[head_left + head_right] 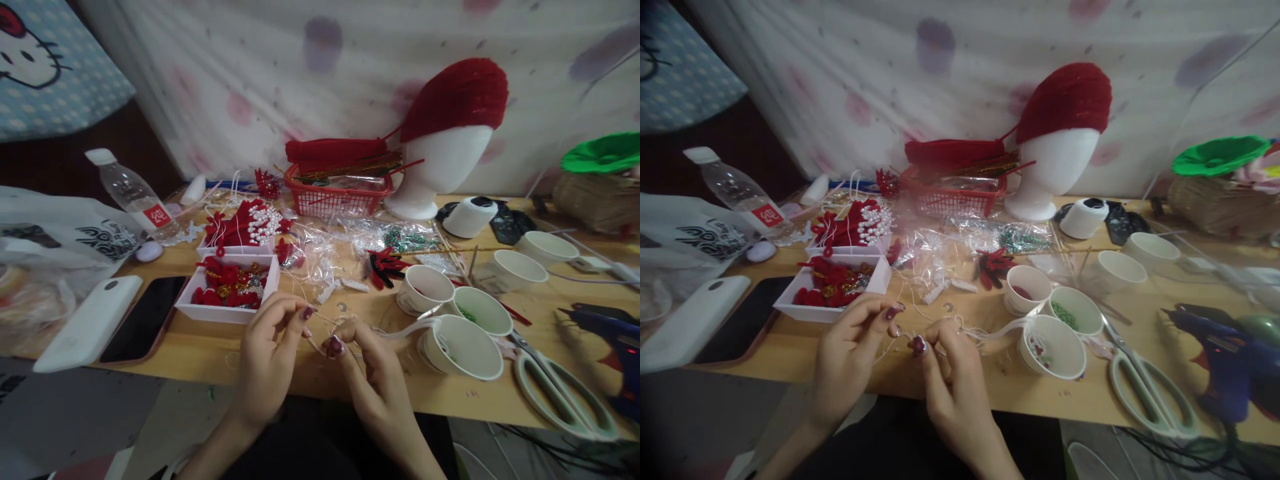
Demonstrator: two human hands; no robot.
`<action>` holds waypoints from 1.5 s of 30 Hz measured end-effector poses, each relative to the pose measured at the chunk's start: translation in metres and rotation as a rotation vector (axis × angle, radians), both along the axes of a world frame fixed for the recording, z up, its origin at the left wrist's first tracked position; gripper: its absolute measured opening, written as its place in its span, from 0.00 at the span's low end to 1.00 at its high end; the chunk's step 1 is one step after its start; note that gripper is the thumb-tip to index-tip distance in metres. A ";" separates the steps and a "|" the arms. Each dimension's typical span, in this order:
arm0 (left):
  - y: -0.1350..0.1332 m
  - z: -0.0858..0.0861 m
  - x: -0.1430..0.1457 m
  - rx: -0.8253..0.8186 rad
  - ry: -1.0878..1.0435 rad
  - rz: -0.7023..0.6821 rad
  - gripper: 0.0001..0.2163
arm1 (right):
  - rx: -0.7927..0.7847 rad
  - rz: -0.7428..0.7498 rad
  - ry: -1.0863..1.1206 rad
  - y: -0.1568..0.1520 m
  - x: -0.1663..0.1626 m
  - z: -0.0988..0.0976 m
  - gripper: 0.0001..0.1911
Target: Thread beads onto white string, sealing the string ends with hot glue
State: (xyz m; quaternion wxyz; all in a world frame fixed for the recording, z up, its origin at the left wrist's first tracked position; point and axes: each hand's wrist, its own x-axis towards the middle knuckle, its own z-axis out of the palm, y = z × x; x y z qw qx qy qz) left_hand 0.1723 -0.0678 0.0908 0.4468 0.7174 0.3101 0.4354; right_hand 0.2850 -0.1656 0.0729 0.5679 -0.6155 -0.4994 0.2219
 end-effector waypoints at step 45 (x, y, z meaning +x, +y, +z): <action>0.003 -0.014 0.004 -0.101 0.023 -0.125 0.14 | 0.041 -0.072 -0.064 0.000 -0.003 -0.004 0.09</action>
